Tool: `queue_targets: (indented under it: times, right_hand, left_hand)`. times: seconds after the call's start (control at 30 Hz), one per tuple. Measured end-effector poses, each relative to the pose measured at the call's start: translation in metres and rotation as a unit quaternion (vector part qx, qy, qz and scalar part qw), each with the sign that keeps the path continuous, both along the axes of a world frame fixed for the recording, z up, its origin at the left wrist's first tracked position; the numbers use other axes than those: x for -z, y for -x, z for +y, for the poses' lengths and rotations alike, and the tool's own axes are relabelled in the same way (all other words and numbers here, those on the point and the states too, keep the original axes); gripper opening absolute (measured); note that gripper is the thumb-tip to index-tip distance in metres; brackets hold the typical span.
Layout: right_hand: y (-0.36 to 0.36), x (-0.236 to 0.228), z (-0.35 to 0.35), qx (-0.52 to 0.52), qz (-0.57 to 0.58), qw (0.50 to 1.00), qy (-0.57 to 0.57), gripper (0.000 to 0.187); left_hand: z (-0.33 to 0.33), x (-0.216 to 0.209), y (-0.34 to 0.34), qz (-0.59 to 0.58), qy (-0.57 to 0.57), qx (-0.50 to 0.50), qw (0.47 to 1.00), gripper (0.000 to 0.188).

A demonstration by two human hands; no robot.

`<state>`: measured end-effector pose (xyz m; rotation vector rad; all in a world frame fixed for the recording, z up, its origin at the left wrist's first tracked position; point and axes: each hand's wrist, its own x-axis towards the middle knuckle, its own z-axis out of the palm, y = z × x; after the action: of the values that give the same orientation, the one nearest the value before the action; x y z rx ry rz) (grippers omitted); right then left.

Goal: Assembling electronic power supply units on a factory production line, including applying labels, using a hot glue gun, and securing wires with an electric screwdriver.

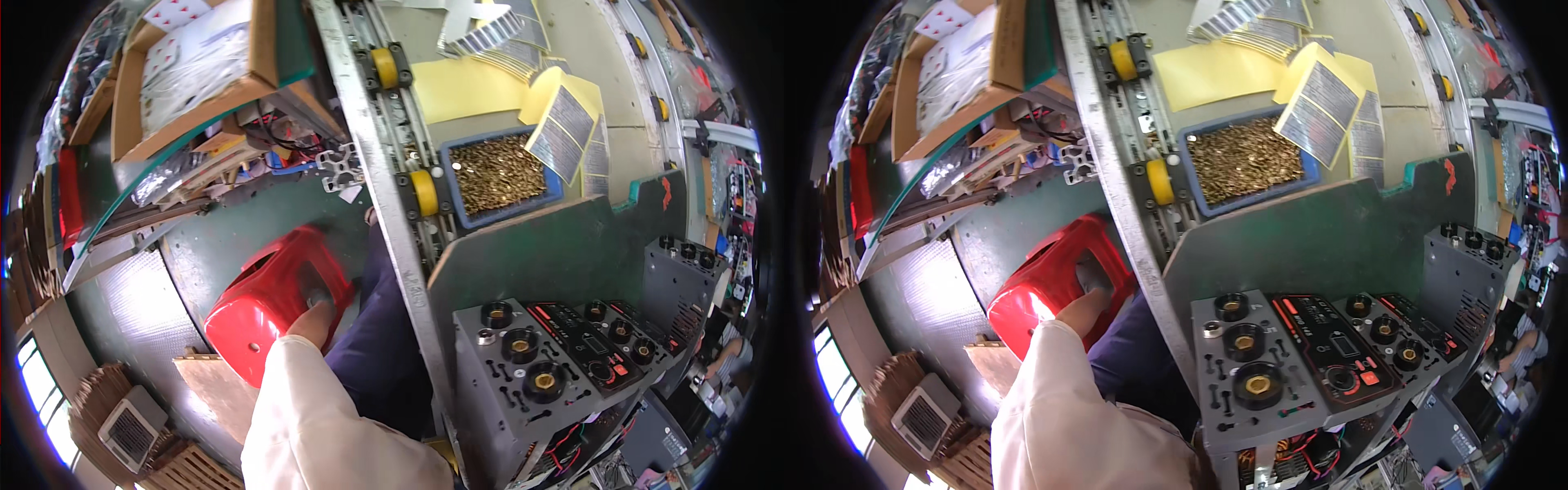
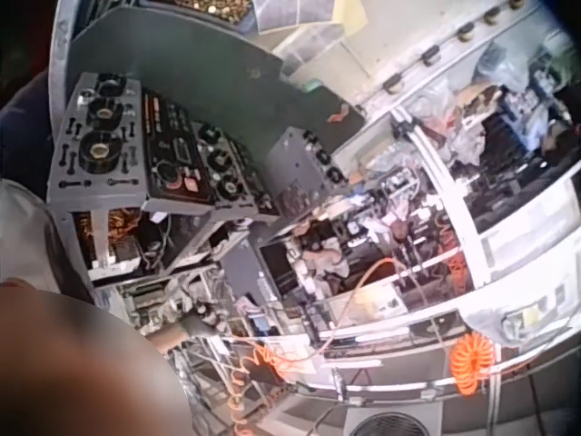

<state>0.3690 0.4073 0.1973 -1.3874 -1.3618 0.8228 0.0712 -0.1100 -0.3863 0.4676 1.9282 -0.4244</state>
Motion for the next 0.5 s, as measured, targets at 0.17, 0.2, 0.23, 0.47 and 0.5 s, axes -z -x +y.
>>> queue_targets:
  times: [0.17,0.2,0.23,0.47,0.5]
  right_hand:
    - [-0.010,-0.034,-0.001,-0.051,0.118,0.991,0.042,0.049]
    - [-0.017,-0.039,-0.008,-0.042,0.181,0.981,0.061,0.055]
    - [-0.024,-0.040,-0.013,-0.067,0.178,0.981,0.040,0.047]
    - [-0.082,-0.037,-0.079,-0.148,0.204,0.967,0.039,0.046]
    - [-0.085,-0.035,-0.090,-0.152,0.220,0.963,0.008,0.044]
  left_hand:
    - [0.003,-0.010,0.023,-0.004,-0.022,0.039,0.999,0.035]
    - [0.006,-0.014,0.030,-0.005,-0.028,0.054,0.998,0.035]
    - [0.010,-0.017,0.036,-0.007,-0.035,0.067,0.997,0.035]
    - [0.047,-0.024,0.102,-0.020,-0.093,0.176,0.980,0.035]
    - [0.054,-0.024,0.113,-0.022,-0.106,0.188,0.976,0.035]
